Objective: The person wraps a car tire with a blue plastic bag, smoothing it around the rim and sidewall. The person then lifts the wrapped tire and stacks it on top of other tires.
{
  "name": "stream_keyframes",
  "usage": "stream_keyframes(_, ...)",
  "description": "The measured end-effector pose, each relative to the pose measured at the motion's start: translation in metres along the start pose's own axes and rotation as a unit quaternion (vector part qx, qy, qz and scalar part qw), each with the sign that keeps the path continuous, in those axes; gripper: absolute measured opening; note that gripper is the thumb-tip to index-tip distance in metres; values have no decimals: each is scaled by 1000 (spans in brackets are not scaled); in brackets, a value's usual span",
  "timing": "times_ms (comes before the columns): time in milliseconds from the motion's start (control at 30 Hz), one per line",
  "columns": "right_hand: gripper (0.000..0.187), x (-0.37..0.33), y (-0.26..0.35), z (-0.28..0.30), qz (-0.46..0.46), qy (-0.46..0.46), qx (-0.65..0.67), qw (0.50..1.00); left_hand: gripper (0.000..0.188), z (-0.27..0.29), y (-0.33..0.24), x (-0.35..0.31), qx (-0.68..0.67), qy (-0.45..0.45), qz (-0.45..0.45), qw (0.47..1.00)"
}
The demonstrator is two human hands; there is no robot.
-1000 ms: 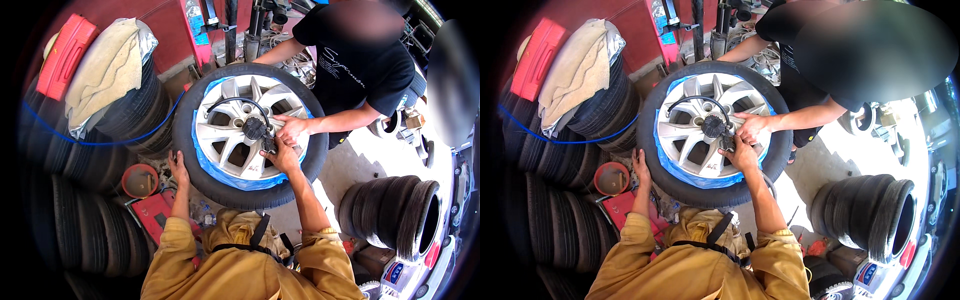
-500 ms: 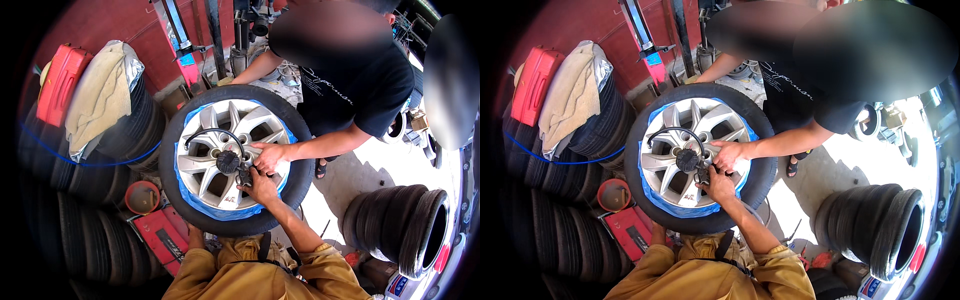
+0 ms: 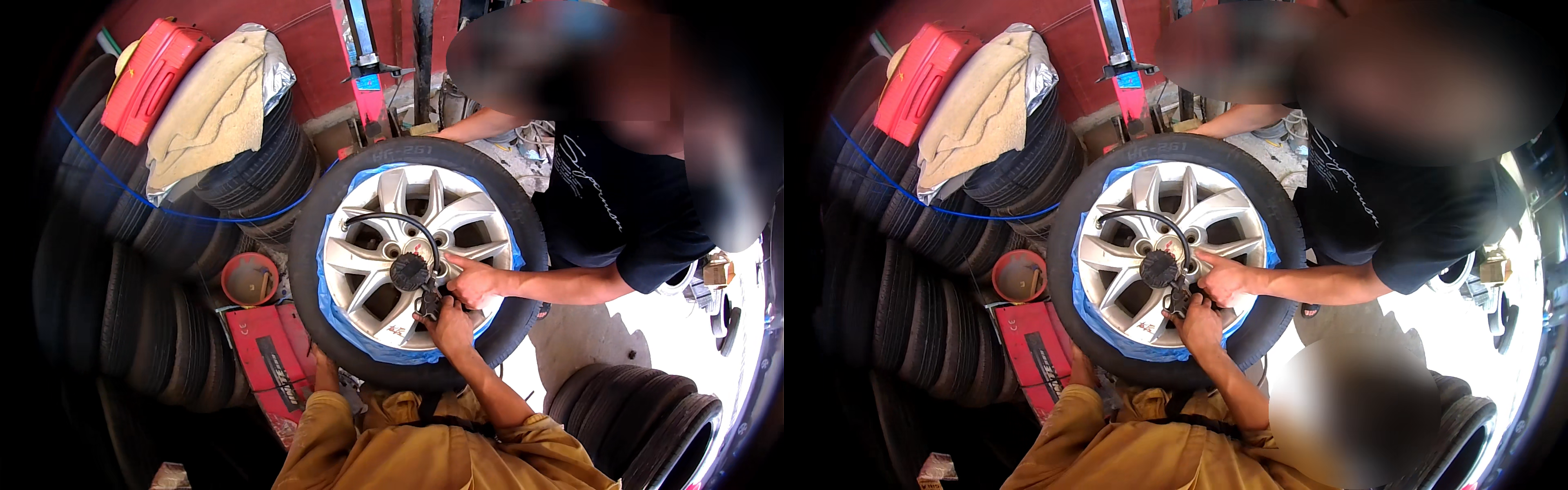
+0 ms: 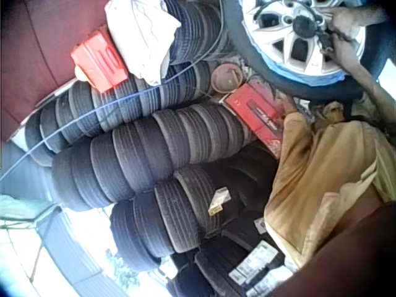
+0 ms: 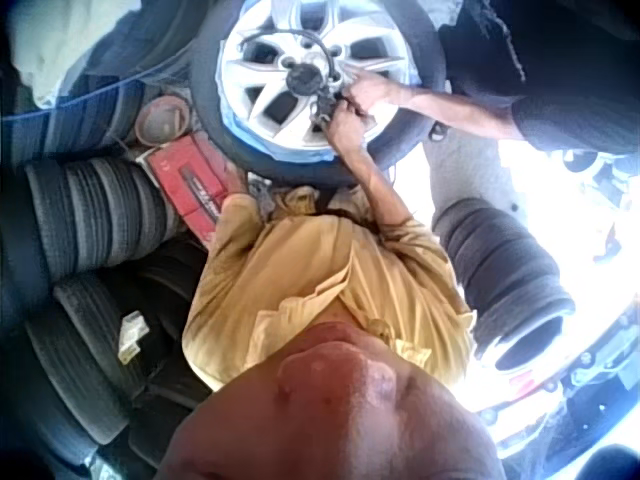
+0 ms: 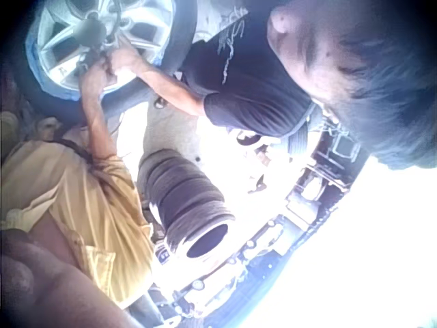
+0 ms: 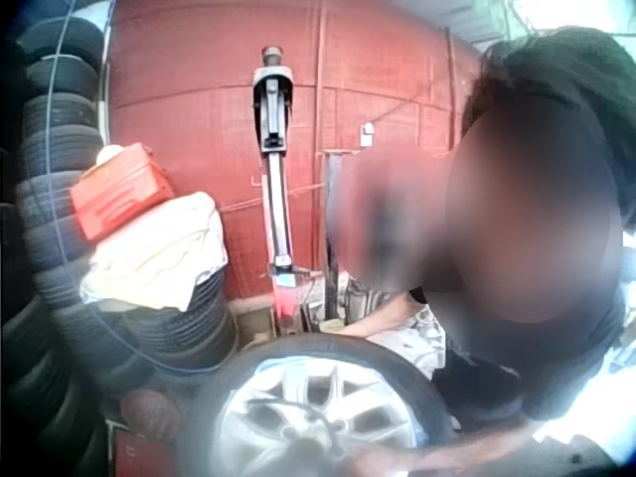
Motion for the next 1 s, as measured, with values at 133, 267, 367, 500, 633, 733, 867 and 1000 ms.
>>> stream_keyframes(133, 69, -2, 4, -2, 6, 1, 20, 1000, 42, 13, -4, -1, -7, 11, -16, 1000)
stream_keyframes(267, 71, -5, 6, -15, 29, -10, 42, 999, 37, 11, -17, -5, -27, -2, -34, 999)
stream_keyframes(367, 77, -1, 6, -11, 15, -12, 41, 999, 35, -18, -4, 7, -26, -91, -7, 995)
stream_keyframes(500, 71, 5, -3, -8, 11, -13, 38, 999, 39, -65, 11, 9, 13, -106, -23, 994)
stream_keyframes(633, 66, 4, 14, -7, 38, -38, 33, 998, 36, -41, -33, -12, 31, -60, -18, 998)
stream_keyframes(733, 66, 1, 19, -5, 22, -19, 28, 999, 43, -59, -17, -18, 3, -77, -28, 997)
stream_keyframes(867, 67, 1, 10, 3, 13, -29, 3, 999, 46, -162, -31, -62, 255, -272, -171, 912)
stream_keyframes(1000, 63, 1, 8, -5, 29, -40, 4, 999, 53, -363, -48, -135, 749, -256, -367, 489)
Point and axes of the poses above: each hand's wrist, its own x-axis towards the middle knuckle, its own z-axis out of the back of the hand, y = z × x, the point moved 5 cm from there along x, towards the middle knuckle, and after that the axes turned 8 degrees about z, right-handed, at the moved point
